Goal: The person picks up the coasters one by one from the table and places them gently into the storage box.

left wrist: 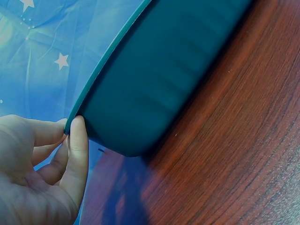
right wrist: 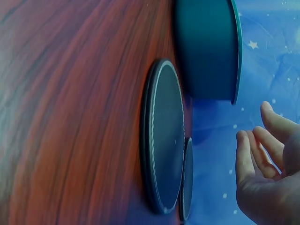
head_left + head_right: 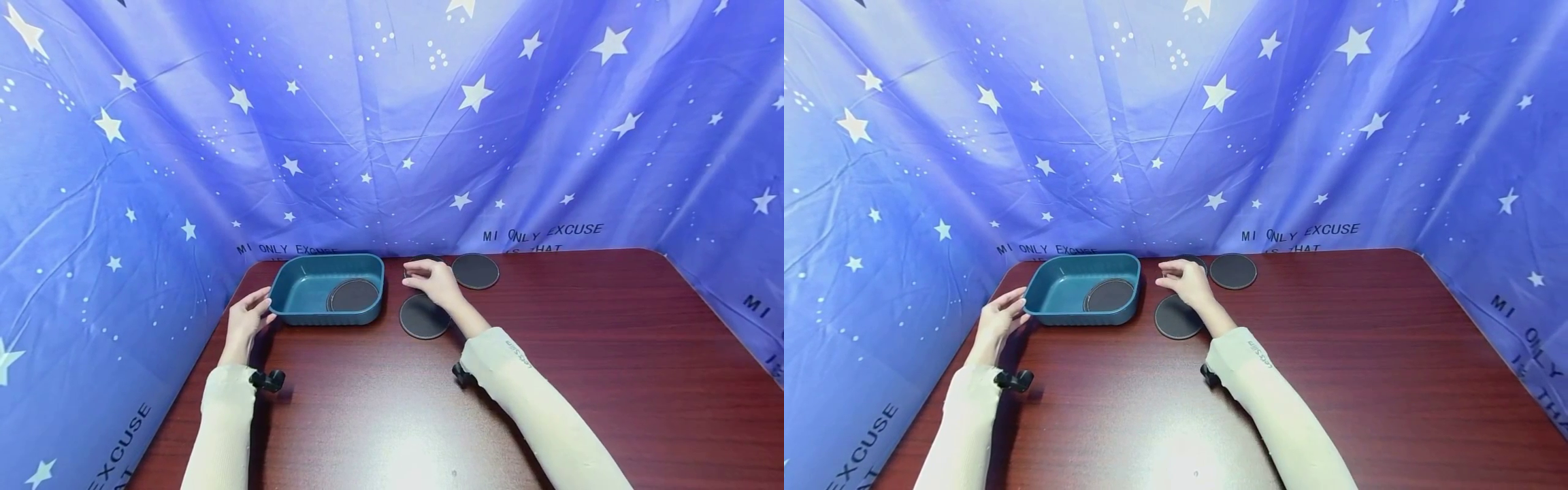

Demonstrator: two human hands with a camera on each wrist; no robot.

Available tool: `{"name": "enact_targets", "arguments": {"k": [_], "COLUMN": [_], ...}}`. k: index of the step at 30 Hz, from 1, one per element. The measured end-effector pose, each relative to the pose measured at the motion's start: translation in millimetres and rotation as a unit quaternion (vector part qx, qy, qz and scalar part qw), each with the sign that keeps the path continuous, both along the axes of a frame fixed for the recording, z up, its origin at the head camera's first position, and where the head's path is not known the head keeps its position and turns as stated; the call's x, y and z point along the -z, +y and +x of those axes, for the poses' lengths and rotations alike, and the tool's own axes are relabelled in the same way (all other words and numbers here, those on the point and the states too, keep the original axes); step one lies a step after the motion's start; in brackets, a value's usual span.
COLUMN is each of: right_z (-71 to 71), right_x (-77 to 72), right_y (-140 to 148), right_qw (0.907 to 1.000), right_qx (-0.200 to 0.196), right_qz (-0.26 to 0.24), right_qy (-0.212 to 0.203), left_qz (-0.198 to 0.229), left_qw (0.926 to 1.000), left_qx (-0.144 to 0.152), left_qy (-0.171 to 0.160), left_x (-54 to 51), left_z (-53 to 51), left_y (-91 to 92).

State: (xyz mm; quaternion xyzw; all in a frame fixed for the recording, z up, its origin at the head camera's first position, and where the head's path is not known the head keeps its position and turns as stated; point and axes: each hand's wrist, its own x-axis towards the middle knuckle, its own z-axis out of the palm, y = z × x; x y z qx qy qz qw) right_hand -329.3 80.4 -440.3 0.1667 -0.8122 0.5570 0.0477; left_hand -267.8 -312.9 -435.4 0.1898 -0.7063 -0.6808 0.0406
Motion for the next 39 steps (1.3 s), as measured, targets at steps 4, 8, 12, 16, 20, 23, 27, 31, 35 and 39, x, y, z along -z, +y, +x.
{"name": "enact_targets", "arguments": {"k": [4,8,12,16,20,23,27,31,35,39], "right_z": [-1.8,-3.5,-4.6,-6.0,-8.2,-9.0,-11.4,-15.2,-17.9,-18.6], "right_x": [1.3,3.6,4.3,2.7,1.8,2.3,4.4,7.2,11.3,16.8], "right_y": [12.9,27.5,43.1,56.7,71.3,85.0,102.0,116.1,128.0,137.4], "right_qw": [0.9997,0.9992,0.9980,0.9970,0.9945,0.9916,0.9885,0.9847,0.9831,0.9820], "right_qx": [0.020,0.036,0.057,0.072,0.099,0.125,0.145,0.167,0.172,0.164], "right_qz": [0.008,0.016,0.025,0.029,0.026,0.020,0.011,0.016,0.019,0.034], "right_qy": [-0.009,-0.010,-0.007,-0.011,-0.018,-0.025,-0.041,-0.048,-0.060,-0.088], "left_qz": [-0.001,-0.007,-0.010,-0.004,0.000,-0.003,-0.005,-0.004,-0.006,-0.008], "left_qw": [1.0000,1.0000,0.9999,1.0000,1.0000,1.0000,1.0000,1.0000,1.0000,1.0000], "left_qx": [0.000,0.000,0.004,-0.001,-0.004,0.001,0.005,0.004,0.004,0.005], "left_qy": [-0.003,-0.007,-0.007,0.001,0.006,0.005,0.005,0.002,0.000,-0.001], "left_x": [-0.9,-1.6,-1.5,-0.7,-0.5,0.2,1.6,2.3,1.8,1.2], "left_z": [-0.1,-0.2,-1.4,-1.7,0.1,0.5,0.0,-0.6,-0.9,-1.6], "left_y": [-0.5,-0.7,0.5,-1.3,-3.0,-1.7,-1.2,-2.1,-2.9,-3.0]}}
